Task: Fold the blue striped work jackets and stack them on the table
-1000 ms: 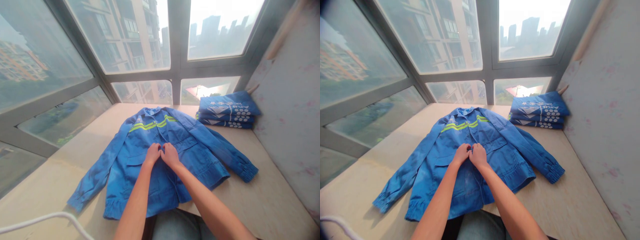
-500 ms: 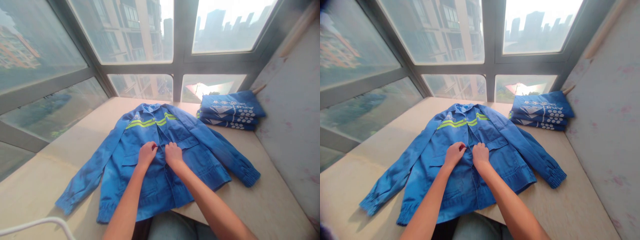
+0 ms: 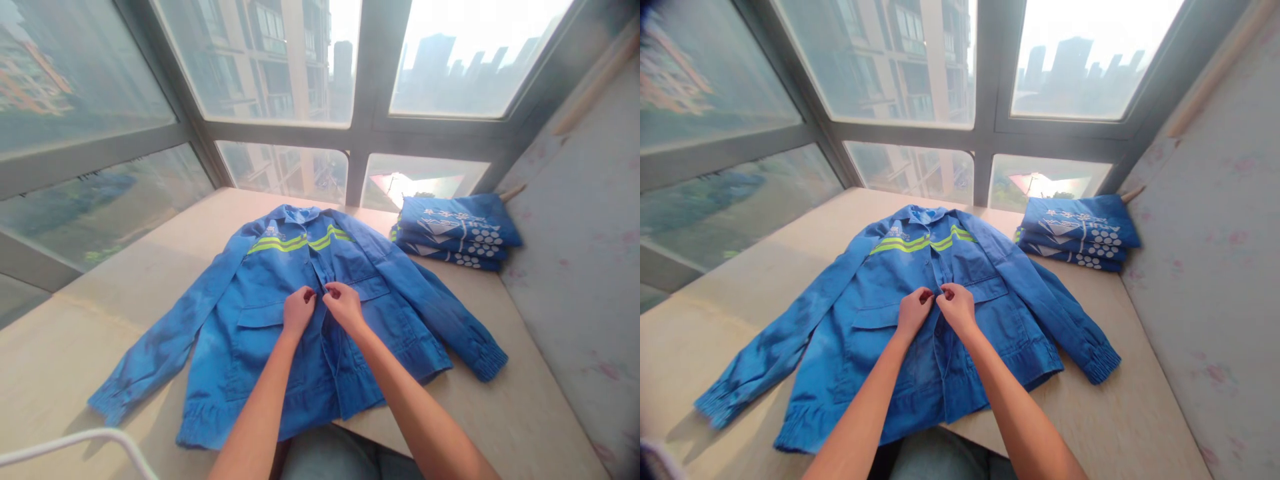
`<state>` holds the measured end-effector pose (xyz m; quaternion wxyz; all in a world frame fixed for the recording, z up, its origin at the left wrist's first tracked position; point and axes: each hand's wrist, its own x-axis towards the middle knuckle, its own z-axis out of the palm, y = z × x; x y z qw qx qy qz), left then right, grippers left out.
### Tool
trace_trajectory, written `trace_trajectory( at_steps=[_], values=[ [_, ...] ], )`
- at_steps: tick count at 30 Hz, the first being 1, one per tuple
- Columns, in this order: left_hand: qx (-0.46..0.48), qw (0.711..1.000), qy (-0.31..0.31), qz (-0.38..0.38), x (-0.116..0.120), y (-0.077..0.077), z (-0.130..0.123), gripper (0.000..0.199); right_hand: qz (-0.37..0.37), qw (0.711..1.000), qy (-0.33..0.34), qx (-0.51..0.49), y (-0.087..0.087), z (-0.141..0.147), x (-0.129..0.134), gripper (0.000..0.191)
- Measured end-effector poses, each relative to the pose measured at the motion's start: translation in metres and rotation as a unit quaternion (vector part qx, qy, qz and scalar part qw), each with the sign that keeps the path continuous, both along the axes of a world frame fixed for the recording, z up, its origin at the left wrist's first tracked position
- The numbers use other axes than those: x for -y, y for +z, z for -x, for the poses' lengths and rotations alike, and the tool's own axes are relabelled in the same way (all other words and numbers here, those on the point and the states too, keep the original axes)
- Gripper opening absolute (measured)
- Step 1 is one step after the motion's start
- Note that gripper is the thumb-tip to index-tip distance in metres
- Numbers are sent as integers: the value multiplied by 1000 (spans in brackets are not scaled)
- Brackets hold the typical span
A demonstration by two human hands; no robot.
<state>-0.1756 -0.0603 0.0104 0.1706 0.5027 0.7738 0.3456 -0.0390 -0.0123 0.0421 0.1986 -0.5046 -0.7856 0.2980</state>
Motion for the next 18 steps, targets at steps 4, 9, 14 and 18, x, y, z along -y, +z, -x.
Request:
trace_trajectory(
  at_steps=[4,9,14,18],
  values=[
    [16,1000,7,-16,3,0,0,15,-1,998,-17,-65,-9,17,7,28],
    [31,999,13,-31,9,0,2,15,-2,998,2,-59,-24,21,7,25],
    [50,998,15,-42,11,-2,4,16,-1,995,28,-96,-36,11,2,26],
    [67,997,1,-44,11,-4,6,18,2,992,50,-112,-40,9,4,27]
  ],
)
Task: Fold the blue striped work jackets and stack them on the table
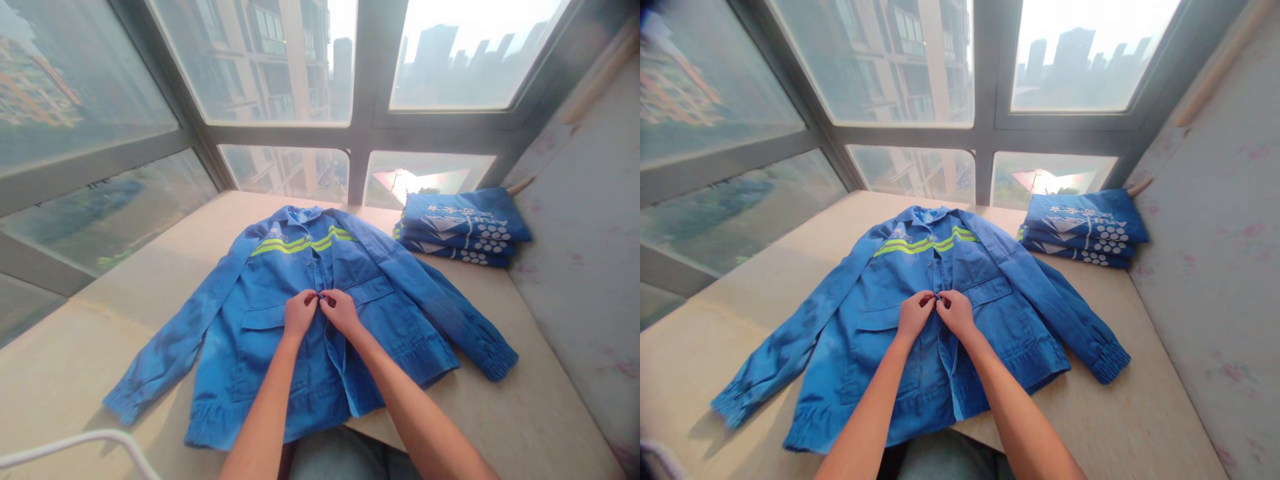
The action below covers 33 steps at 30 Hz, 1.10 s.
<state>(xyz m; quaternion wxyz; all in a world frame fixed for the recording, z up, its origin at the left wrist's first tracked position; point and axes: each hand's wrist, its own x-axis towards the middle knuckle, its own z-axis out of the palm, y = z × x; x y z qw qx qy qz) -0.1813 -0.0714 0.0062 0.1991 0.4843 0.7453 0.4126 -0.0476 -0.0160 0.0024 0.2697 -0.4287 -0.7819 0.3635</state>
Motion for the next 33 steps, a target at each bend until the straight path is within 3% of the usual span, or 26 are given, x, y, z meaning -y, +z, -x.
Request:
trace_trajectory(
  at_steps=[10,18,33],
  values=[
    [40,999,-20,15,-7,1,10,26,36,998,48,-7,6,-5,-5,30],
    [47,999,11,9,-12,-6,11,24,23,999,30,21,6,-1,-1,35],
    [90,995,39,-22,-8,-11,10,23,-51,984,11,173,17,8,7,28]
  ],
)
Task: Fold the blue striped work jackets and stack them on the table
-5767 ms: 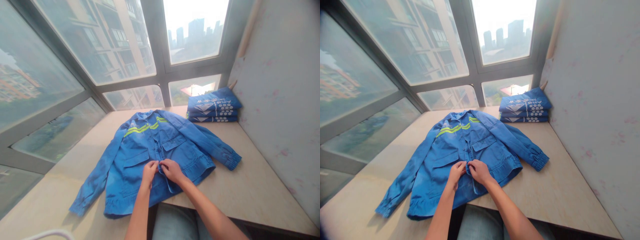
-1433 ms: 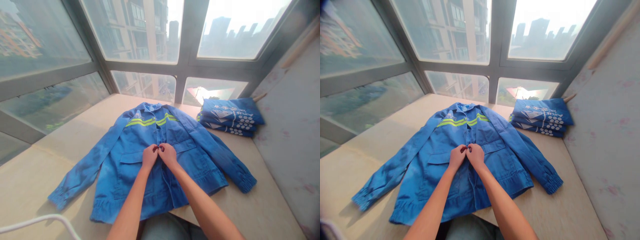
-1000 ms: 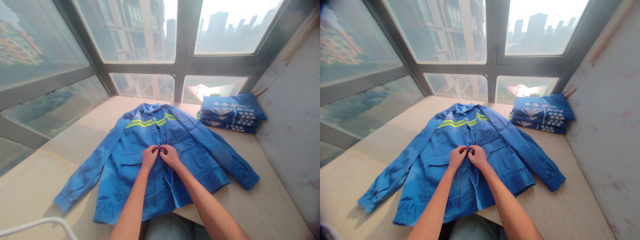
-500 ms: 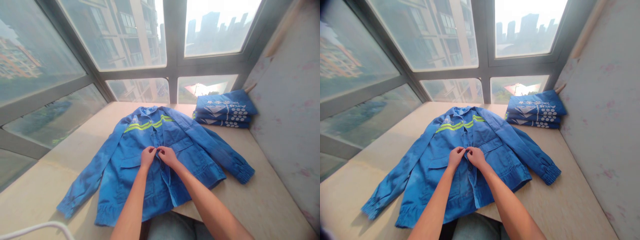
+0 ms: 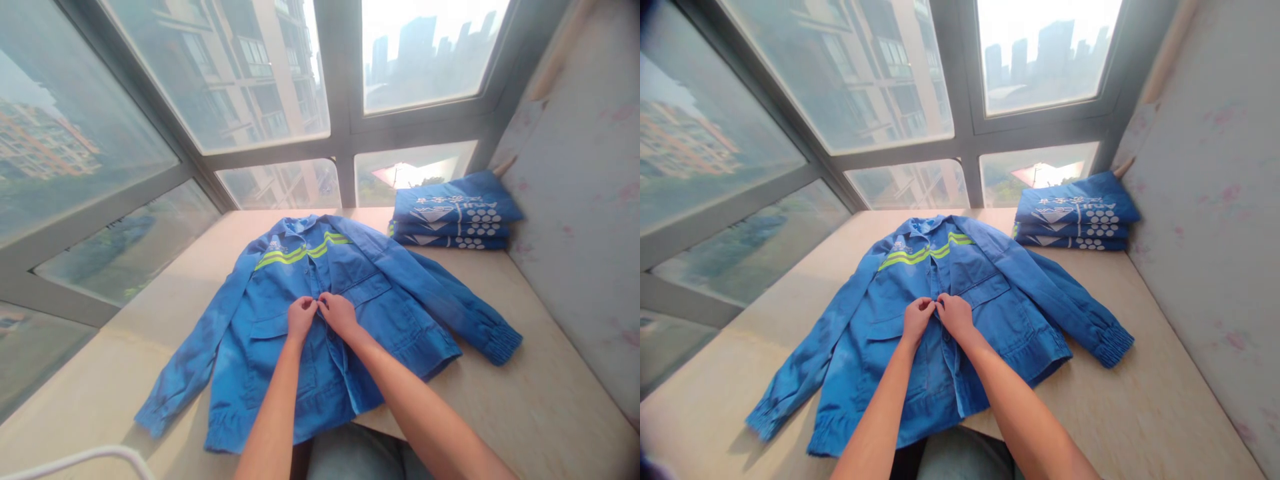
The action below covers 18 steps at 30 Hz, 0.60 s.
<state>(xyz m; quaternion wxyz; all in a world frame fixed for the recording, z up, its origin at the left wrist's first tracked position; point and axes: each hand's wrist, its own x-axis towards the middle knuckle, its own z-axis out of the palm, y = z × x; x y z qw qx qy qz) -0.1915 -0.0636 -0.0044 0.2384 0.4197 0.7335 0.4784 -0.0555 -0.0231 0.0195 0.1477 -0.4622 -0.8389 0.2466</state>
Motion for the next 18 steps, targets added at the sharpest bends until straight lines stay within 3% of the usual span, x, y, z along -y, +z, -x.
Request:
trace_trajectory(
  at_steps=[10,14,18],
  values=[
    [-11,1000,-4,-3,2,-6,0,23,-76,978,179,70,18,1,-22,20],
    [0,1000,-2,-9,2,-6,0,25,-81,977,185,64,19,5,-24,20],
    [16,1000,10,-24,2,-7,0,23,-67,987,142,42,15,5,-24,21]
  ],
)
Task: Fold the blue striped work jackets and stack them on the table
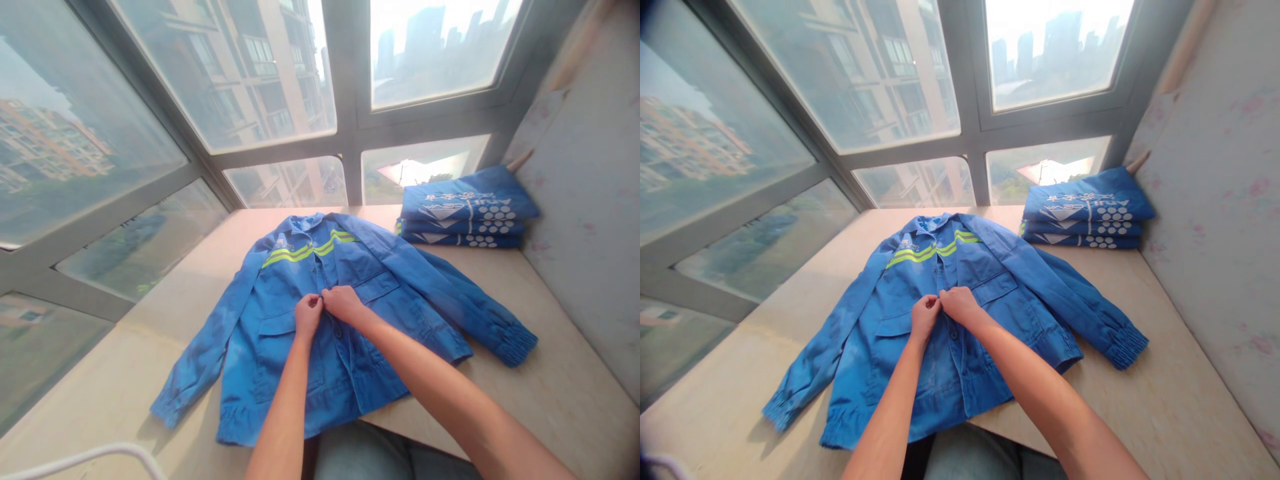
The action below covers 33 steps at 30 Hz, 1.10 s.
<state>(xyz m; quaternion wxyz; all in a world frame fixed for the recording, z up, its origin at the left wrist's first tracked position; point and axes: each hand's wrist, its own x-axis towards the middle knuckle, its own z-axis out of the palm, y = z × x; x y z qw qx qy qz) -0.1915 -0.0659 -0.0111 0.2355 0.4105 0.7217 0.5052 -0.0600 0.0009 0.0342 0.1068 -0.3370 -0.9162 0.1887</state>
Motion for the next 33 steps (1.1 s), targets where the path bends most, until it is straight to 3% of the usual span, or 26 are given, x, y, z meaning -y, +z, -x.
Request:
trace_trajectory(
  at_steps=[6,12,21,27,33],
  values=[
    [24,999,10,-21,0,0,-2,21,71,993,-57,-72,-13,-6,-7,18],
    [26,999,8,-28,2,0,-4,23,137,977,-67,-150,-27,-4,-13,12],
    [-66,998,-21,-10,9,3,-12,16,214,962,-67,-154,-34,3,-22,20],
    [-190,981,-12,41,12,6,-23,14,180,979,-57,-74,-17,-2,-26,27],
    [-315,945,28,88,14,20,-33,28,84,991,-104,2,-6,-4,2,27]
  ],
)
